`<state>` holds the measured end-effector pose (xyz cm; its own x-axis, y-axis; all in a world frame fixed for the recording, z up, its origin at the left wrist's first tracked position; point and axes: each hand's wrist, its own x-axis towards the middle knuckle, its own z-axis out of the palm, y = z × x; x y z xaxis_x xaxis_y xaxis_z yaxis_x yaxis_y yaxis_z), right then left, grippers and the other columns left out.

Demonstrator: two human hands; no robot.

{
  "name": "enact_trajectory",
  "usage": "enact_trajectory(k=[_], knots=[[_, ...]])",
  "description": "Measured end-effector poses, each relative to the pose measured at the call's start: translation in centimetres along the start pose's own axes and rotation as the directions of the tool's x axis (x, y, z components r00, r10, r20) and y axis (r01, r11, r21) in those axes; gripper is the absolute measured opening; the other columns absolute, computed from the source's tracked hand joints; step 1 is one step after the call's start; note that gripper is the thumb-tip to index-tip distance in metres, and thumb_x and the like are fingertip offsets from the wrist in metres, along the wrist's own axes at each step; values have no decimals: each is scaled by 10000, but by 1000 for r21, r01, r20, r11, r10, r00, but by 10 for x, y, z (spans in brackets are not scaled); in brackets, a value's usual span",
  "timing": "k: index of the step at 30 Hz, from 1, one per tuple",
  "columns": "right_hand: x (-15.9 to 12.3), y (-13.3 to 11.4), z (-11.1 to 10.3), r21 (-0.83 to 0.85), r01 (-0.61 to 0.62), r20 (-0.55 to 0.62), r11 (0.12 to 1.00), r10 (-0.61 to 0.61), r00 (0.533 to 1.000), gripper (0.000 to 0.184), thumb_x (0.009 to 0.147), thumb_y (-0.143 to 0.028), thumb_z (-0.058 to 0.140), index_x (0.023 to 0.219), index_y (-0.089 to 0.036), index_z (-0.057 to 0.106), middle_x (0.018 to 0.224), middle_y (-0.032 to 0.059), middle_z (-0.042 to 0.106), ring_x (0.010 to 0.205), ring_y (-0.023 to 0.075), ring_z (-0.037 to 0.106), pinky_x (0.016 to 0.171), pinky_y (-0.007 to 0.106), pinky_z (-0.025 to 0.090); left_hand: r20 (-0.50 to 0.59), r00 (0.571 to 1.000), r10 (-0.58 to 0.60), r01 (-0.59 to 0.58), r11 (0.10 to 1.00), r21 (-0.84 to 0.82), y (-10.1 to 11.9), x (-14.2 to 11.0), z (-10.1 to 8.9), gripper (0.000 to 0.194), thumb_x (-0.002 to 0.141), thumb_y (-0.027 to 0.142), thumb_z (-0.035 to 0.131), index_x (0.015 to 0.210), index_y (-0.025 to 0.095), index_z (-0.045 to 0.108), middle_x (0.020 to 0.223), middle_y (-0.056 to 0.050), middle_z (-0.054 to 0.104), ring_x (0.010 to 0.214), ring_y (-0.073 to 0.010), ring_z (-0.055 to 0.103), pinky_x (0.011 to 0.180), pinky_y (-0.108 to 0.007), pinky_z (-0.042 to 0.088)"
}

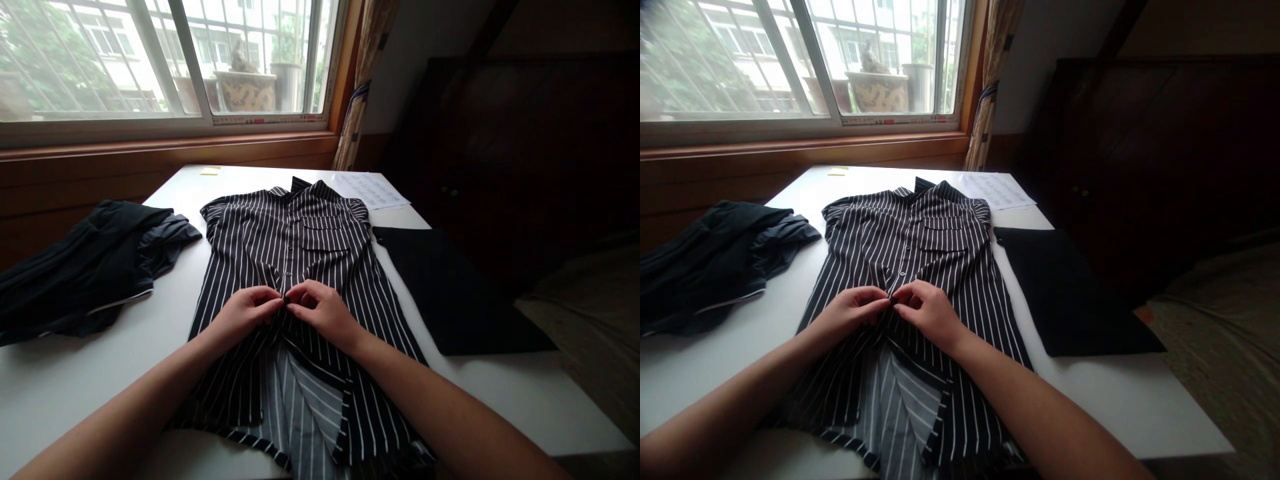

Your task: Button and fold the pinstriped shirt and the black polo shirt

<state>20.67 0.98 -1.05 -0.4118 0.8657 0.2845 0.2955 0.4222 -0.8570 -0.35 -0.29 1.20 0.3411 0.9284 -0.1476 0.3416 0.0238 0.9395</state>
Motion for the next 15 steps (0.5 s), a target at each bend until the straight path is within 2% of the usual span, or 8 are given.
enact_trajectory(k=[15], knots=[[0,2,1,-26,25,-28,999,-26,999,102,843,-233,759,925,-207,704,838,-14,684,756,123,630,692,251,499,-11,1000,1,-1,1000,23,-2,2,1,284,866,425,638,935,156,695,770,-1,653,647,-127,583,612,-250,457]])
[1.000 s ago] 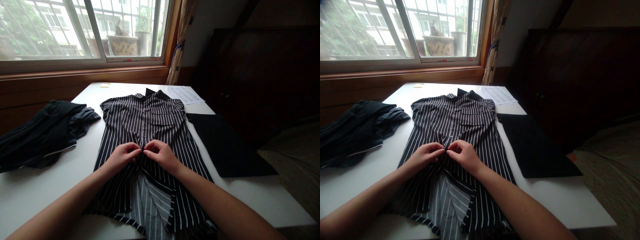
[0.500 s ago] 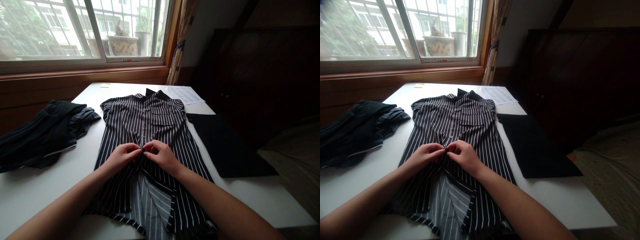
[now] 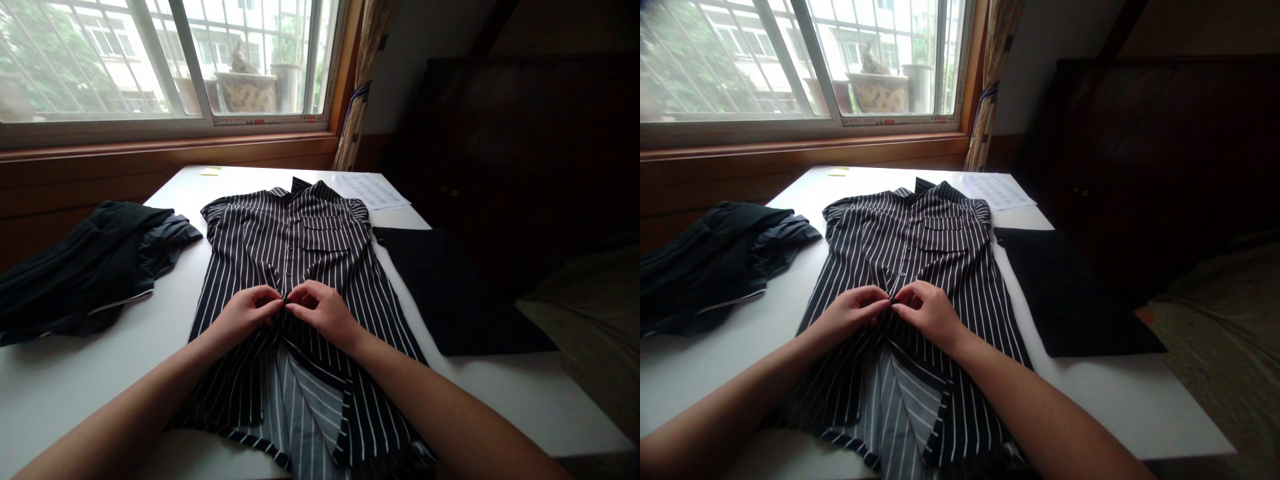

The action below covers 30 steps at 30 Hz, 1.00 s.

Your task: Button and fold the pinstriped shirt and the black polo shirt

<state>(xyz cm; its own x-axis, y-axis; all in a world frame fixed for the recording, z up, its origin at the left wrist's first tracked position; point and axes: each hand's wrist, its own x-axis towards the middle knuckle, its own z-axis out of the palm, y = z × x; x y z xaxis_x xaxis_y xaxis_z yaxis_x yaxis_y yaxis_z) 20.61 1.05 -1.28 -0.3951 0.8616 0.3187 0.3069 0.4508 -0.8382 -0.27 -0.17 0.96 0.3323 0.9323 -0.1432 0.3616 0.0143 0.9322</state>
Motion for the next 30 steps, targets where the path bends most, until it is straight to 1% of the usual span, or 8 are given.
enact_trajectory(k=[7,12,19,30], knots=[[0,0,0,-25,4,7,1000,-3,1000,84,874,-246,726,949,-210,716,858,-2,703,772,133,644,703,263,501,-1,1000,21,-21,1000,13,-2,0,-1,273,877,422,631,931,161,686,754,6,641,640,-125,584,602,-247,457],[0,-2,-2,-13,11,13,1000,-11,1000,85,910,-228,679,969,-216,738,877,6,727,806,145,671,753,285,511,-5,1000,20,-20,1000,-5,-3,1,0,274,876,430,639,935,166,681,772,7,644,645,-121,583,607,-245,461],[0,-3,-3,-15,31,16,999,-30,999,106,934,-226,650,967,-215,750,905,14,741,851,156,682,799,297,501,-6,1000,23,-23,1000,14,-3,1,0,271,881,429,632,940,170,686,783,-1,654,665,-129,588,618,-249,464],[1,-3,-4,-25,22,16,999,-22,1000,121,947,-238,636,953,-209,753,882,12,740,822,150,680,793,292,504,-12,1000,14,-14,1000,15,-1,-1,0,271,869,430,633,927,169,680,776,2,648,648,-126,587,610,-248,465]])
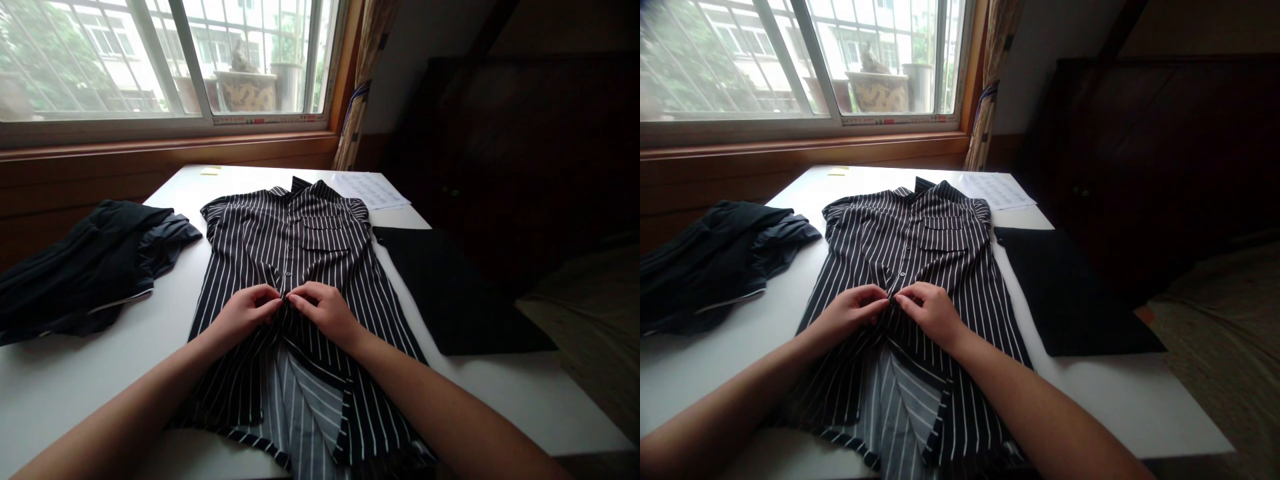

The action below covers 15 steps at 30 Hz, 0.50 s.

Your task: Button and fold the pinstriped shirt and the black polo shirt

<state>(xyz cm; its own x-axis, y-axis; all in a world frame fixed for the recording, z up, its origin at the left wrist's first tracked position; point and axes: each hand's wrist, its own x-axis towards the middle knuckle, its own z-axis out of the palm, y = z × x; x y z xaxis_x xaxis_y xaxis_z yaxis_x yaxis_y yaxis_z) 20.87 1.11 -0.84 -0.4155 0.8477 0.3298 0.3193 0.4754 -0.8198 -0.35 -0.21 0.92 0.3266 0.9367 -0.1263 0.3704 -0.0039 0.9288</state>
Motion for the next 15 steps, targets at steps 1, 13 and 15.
enact_trajectory(k=[1,13,15], knots=[[0,0,0,1,1,0,1000,-1,1000,116,942,-234,640,956,-210,753,886,11,741,825,149,682,795,291,506,0,1000,0,0,1000,2,0,0,0,274,868,432,633,927,169,680,778,1,648,651,-128,589,613,-249,466],[0,2,2,16,-31,9,999,31,999,115,879,-256,723,986,-219,743,885,13,733,800,152,673,739,291,526,-1,1000,6,-6,1000,17,-1,0,-1,292,876,451,617,938,175,687,778,-7,653,657,-140,595,613,-259,480],[-1,2,2,12,-22,11,1000,22,1000,130,868,-238,732,996,-218,741,880,8,726,791,144,665,733,283,523,0,1000,5,-5,1000,12,0,0,-1,280,880,438,617,940,173,686,768,-2,646,656,-136,591,614,-254,476]])
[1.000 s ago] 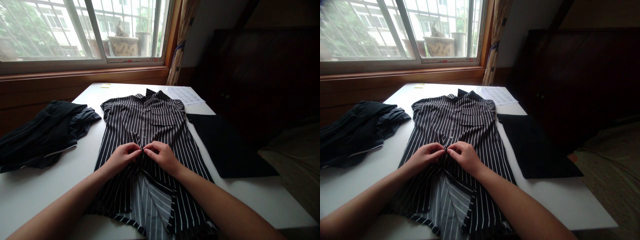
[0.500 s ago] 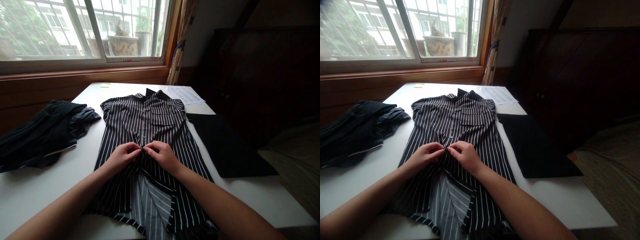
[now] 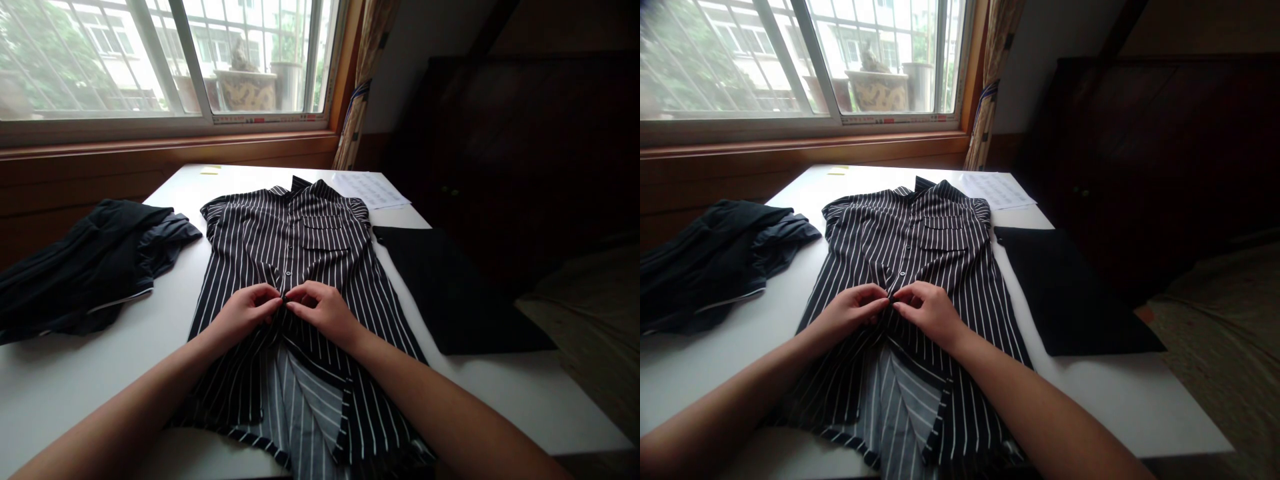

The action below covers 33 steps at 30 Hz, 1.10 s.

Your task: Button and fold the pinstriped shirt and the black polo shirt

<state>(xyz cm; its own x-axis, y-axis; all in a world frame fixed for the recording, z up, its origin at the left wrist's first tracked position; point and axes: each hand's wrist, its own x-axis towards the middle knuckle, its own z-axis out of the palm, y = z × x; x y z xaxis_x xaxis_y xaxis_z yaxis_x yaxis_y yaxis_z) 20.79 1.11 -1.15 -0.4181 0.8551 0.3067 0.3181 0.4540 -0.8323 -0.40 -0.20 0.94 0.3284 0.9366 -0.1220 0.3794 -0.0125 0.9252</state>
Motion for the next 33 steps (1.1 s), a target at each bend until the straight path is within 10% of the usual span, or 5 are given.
enact_trajectory(k=[33], knots=[[0,0,-2,-110,18,-45,994,-23,999,34,870,-188,694,847,-213,700,813,-2,671,755,142,627,718,286,503,-16,1000,-9,9,1000,-16,-2,0,-1,296,873,454,620,956,179,689,753,1,644,640,-137,589,601,-257,479]])
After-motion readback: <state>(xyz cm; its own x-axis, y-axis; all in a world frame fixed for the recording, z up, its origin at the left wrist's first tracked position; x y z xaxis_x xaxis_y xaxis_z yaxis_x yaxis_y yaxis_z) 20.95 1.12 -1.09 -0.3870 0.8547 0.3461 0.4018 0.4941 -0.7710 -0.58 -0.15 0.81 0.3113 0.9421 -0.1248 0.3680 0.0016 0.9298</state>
